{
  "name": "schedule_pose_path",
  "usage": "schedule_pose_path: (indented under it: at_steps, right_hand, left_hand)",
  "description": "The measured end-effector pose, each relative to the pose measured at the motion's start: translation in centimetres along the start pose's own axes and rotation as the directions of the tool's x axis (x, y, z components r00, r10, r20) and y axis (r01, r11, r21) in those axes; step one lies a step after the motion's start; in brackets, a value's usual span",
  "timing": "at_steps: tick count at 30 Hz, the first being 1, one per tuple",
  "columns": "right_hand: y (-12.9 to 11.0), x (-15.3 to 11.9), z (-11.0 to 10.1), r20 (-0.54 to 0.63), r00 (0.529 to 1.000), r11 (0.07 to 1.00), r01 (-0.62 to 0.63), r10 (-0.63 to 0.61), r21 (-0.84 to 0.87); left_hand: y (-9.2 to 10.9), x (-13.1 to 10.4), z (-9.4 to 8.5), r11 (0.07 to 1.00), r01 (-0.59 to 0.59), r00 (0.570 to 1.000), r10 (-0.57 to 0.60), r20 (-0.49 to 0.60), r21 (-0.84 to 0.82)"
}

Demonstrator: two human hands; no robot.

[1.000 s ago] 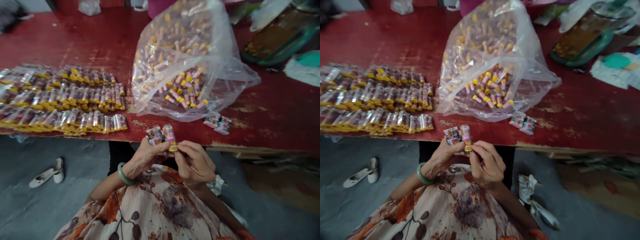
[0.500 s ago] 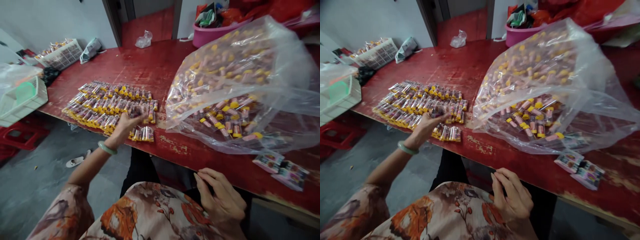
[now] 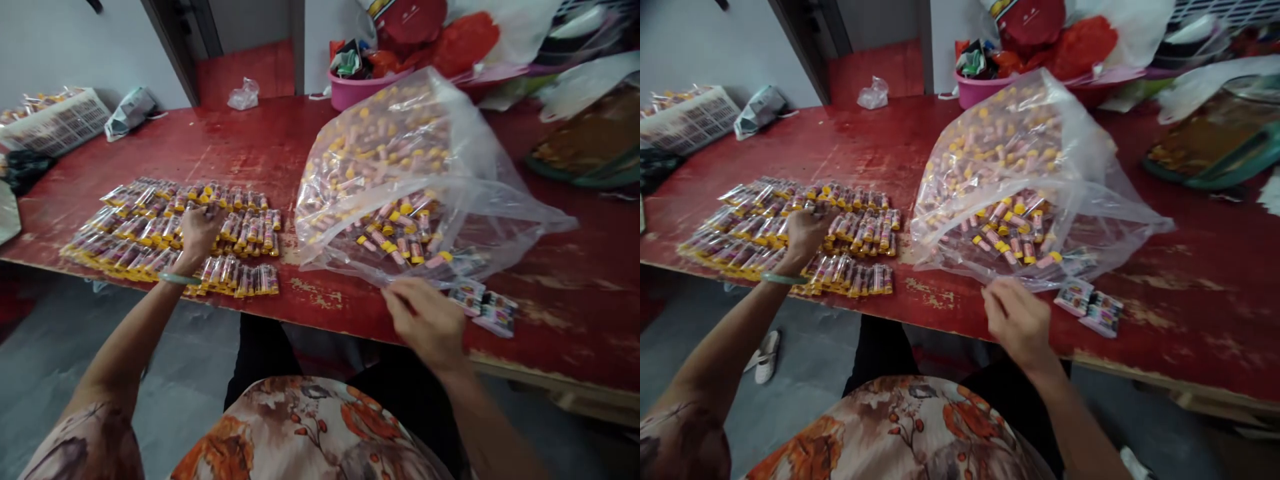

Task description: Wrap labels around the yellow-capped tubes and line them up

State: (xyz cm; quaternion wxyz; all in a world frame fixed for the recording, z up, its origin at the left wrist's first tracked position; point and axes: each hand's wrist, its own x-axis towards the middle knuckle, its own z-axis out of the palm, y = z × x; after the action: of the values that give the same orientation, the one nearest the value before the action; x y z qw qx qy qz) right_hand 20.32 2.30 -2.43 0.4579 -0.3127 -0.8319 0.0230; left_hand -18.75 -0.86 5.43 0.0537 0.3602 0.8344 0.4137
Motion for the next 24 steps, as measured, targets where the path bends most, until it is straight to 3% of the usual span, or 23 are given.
schedule_pose_path:
  at_steps: [2, 4, 5, 8, 12, 14, 16, 17, 18, 19, 21, 24]
  right_hand:
    - [3.5, 2.6, 1.8, 0.103, 0.985, 0.983, -0.121, 0.136, -0.141]
    - [6.4, 4.8, 4.0, 0.273, 0.9, 0.921, -0.26, 0.34, -0.291]
    - [7.5, 5.6, 5.1, 0.308, 0.877, 0.911, -0.278, 0.37, -0.304]
    - [9.3, 6.9, 7.3, 0.345, 0.861, 0.92, -0.297, 0.374, -0.256]
    - [9.6, 6.2, 6.7, 0.203, 0.887, 0.91, -0.402, 0.414, -0.099]
    - [8.5, 5.1, 5.3, 0.14, 0.885, 0.894, -0.447, 0.443, -0.005]
    - [6.2, 3.6, 3.8, 0.163, 0.867, 0.827, -0.499, 0.471, 0.26]
    - [4.6, 2.9, 3.2, 0.191, 0.854, 0.724, -0.513, 0.484, 0.46]
    - [2.9, 2.2, 2.7, 0.246, 0.838, 0.557, -0.516, 0.488, 0.651]
    - [1.1, 1.6, 2.3, 0.282, 0.829, 0.468, -0.517, 0.483, 0.716]
    - [-2.3, 0.7, 2.0, 0.37, 0.784, 0.32, -0.563, 0.498, 0.762]
    - [-5.7, 0.3, 2.1, 0.521, 0.681, 0.224, -0.693, 0.514, 0.685]
  left_hand:
    - [1.0, -2.5, -0.4, 0.923, 0.123, 0.99, -0.091, 0.104, -0.366]
    - [2.0, -5.9, -0.5, 0.609, 0.415, 0.905, -0.203, 0.373, -0.676]
    - [2.4, -7.8, -0.3, 0.451, 0.541, 0.837, -0.215, 0.502, -0.709]
    - [3.3, -12.8, 0.8, 0.369, 0.677, 0.726, -0.194, 0.659, -0.637]
    - [3.9, -16.6, 2.8, 0.31, 0.71, 0.691, -0.134, 0.71, -0.632]
    - [4.2, -17.4, 3.6, 0.281, 0.708, 0.697, -0.13, 0.705, -0.648]
    - [4.4, -17.8, 4.5, 0.274, 0.709, 0.696, -0.123, 0.707, -0.65]
    - [4.4, -18.0, 4.9, 0.276, 0.713, 0.69, -0.118, 0.714, -0.644]
    - [4.4, -18.2, 5.3, 0.281, 0.721, 0.681, -0.116, 0.723, -0.634]
    - [4.5, -18.4, 5.7, 0.286, 0.728, 0.672, -0.117, 0.732, -0.623]
    - [4.5, -18.8, 6.5, 0.283, 0.735, 0.664, -0.118, 0.738, -0.616]
    - [4.6, -19.4, 7.3, 0.268, 0.74, 0.658, -0.1, 0.746, -0.617]
